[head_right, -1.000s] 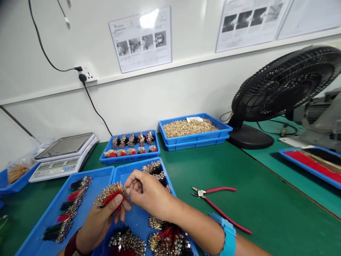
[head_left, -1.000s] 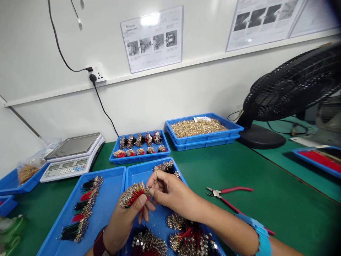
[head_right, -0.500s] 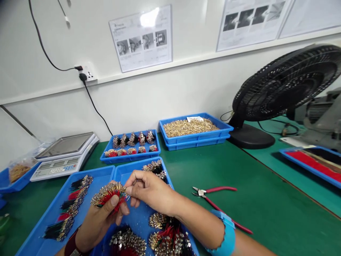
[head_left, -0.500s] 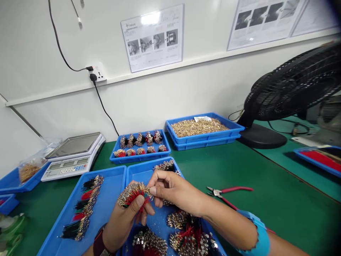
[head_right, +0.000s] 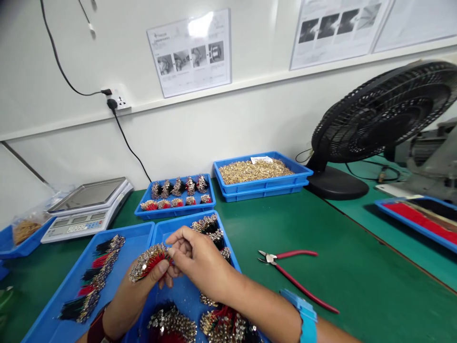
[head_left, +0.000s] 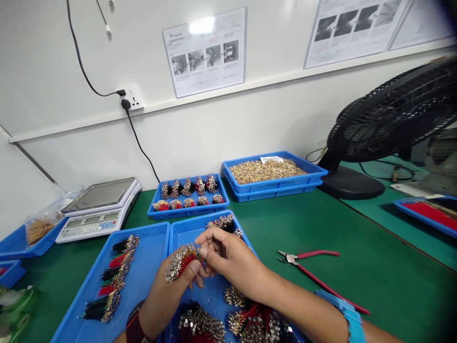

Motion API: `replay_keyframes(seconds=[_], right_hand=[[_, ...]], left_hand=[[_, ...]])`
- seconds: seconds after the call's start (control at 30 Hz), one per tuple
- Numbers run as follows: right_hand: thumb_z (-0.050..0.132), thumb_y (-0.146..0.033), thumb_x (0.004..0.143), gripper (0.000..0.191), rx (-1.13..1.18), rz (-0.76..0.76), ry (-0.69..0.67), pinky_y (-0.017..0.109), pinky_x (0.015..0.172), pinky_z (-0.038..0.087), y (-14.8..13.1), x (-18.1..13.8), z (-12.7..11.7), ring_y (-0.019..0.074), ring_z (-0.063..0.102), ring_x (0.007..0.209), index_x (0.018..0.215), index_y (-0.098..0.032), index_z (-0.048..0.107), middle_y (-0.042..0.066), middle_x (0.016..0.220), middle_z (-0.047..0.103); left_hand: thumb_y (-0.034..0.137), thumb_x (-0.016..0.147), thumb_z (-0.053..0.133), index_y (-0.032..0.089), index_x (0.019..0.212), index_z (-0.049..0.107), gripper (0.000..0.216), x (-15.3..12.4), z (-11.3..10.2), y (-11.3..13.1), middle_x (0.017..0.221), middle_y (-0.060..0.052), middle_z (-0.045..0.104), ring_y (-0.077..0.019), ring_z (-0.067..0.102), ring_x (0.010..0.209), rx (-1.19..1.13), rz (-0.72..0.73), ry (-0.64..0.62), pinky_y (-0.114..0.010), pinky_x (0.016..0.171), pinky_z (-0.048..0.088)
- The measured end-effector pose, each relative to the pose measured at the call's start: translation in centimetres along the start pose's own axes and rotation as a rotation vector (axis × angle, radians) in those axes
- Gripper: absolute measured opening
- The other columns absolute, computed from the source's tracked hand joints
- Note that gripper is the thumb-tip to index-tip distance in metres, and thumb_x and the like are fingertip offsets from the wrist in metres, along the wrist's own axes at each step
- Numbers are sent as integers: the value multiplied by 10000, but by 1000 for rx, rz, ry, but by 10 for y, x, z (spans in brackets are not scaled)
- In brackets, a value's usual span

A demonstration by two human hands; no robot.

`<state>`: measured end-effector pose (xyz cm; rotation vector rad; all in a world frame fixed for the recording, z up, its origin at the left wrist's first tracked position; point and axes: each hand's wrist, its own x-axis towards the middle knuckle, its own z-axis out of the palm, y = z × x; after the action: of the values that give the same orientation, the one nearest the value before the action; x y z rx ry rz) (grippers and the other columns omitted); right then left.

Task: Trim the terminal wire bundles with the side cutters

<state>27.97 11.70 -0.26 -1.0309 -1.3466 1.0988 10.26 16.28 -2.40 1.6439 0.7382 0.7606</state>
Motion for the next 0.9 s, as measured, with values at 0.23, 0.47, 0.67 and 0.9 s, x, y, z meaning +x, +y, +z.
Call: replay_keyframes(seconds=[0.23,0.47,0.67,0.9], right_hand=[[616,-286,905,114,-64,18,-35,261,582,468,4,-1,-1,124,573,610,946,-179,619,-16,688,602],[587,-241,926,64,-331,-112,-21,279,652,475,0,-5,-2,145,588,696,930,-196,632,2,763,615],[506,-199,964,159,-730,-282,6,330,758,483,1,-9,-6,197,603,860,1024,-166,649,77,940,639],[529,-394,1032,496,-620,-313,47,488,1022,474,-36,-1,-16,290,589,1187,1501,-237,487,128,1316,627]], left_hand=[[433,971,633,214,1016,739,248,4,-10,12,1019,-65,751,-241,696,946,184,89,-89,-343,880,549],[515,933,673,185,910,731,337,0,-5,8,800,-58,773,-207,718,733,-26,-21,-134,-299,710,583],[637,870,688,155,794,683,488,0,5,-1,479,6,629,-101,513,392,-169,-194,-144,-196,421,402],[663,821,718,147,714,699,527,-4,11,13,511,1,608,-113,565,437,-199,-218,-178,-197,424,384]])
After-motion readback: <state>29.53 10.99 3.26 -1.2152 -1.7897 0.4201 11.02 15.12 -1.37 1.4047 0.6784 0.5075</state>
